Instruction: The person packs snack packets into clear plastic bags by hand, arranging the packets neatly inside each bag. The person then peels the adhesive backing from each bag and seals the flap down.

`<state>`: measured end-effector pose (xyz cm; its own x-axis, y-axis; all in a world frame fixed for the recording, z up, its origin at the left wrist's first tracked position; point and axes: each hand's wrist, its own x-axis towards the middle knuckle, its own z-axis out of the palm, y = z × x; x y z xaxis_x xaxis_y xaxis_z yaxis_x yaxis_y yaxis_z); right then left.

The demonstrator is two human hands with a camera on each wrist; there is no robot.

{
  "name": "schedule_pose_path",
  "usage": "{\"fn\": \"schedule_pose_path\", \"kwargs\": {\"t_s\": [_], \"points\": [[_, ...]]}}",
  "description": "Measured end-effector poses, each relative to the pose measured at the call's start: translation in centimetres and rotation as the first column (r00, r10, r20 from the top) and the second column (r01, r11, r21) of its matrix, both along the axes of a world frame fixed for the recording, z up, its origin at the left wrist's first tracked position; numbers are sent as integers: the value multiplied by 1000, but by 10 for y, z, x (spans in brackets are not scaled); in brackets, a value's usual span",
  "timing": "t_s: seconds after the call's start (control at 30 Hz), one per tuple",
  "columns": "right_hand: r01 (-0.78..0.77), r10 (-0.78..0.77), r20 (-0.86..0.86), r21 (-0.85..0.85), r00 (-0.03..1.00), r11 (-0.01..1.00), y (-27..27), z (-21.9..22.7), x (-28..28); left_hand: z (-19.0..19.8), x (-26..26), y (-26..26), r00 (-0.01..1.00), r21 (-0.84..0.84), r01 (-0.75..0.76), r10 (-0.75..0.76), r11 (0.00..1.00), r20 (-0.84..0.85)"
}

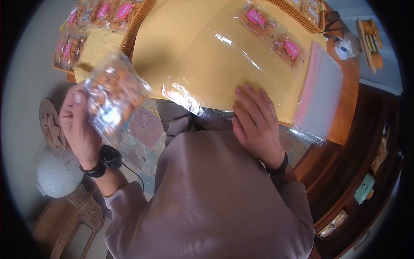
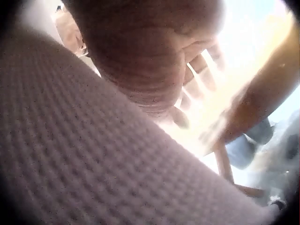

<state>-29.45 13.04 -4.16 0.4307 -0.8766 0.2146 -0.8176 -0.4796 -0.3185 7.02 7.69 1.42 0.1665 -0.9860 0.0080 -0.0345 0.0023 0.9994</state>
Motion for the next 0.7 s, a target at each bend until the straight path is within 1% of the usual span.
{"fn": "schedule_pose_path", "kwargs": {"t_s": [0.03,0.07,0.1,0.17,0.2,0.23,0.27,0.3,0.33,0.37,0.4,0.43,0.47,0.5,0.57,0.6,0.63,0.7], "points": [[4,-3,40,-20,999,1000,0,2,-1,-5,-2,11,992,119,124,-120,985,-46],[15,-12,82,-44,997,999,-1,3,-2,-13,0,16,976,159,215,-206,964,-70],[16,-13,79,-44,997,999,-3,6,-2,-16,-1,18,952,196,304,-290,932,-97],[89,-68,293,-60,954,994,-8,9,-2,-17,-16,22,889,276,456,-421,846,-178],[91,-70,287,-62,955,994,-10,11,-2,-21,-17,27,869,339,495,-444,800,-220],[130,-113,370,-23,922,991,-11,13,-1,-23,-23,27,866,334,499,-447,800,-225],[166,-158,448,22,880,986,-11,14,0,-24,-32,27,838,353,542,-460,762,-293],[170,-161,443,22,882,985,-11,16,1,-25,-41,28,806,369,585,-469,722,-361],[183,-185,500,54,846,982,-13,17,1,-31,-50,29,781,354,612,-470,708,-412],[193,-210,555,89,805,977,-14,18,2,-34,-61,30,779,351,614,-471,707,-414],[195,-211,554,88,806,977,-14,19,3,-36,-72,31,763,363,631,-464,686,-449],[200,-210,590,83,779,976,-14,19,4,-38,-80,31,747,373,647,-456,665,-483],[206,-208,626,77,751,976,-14,19,5,-44,-84,31,700,374,704,-504,603,-506],[210,-210,626,75,751,975,-14,19,5,-43,-91,30,697,372,708,-508,601,-506],[200,-191,655,62,731,978,-12,17,5,-41,-111,29,677,388,708,-410,590,-611],[206,-194,653,60,732,977,-11,17,5,-50,-117,30,678,345,694,-412,631,-609],[196,-182,662,54,727,979,-10,17,6,-51,-125,28,674,343,698,-415,628,-611],[191,-169,673,41,720,981,-10,17,7,-50,-145,25,730,338,595,-315,729,-606]]}}
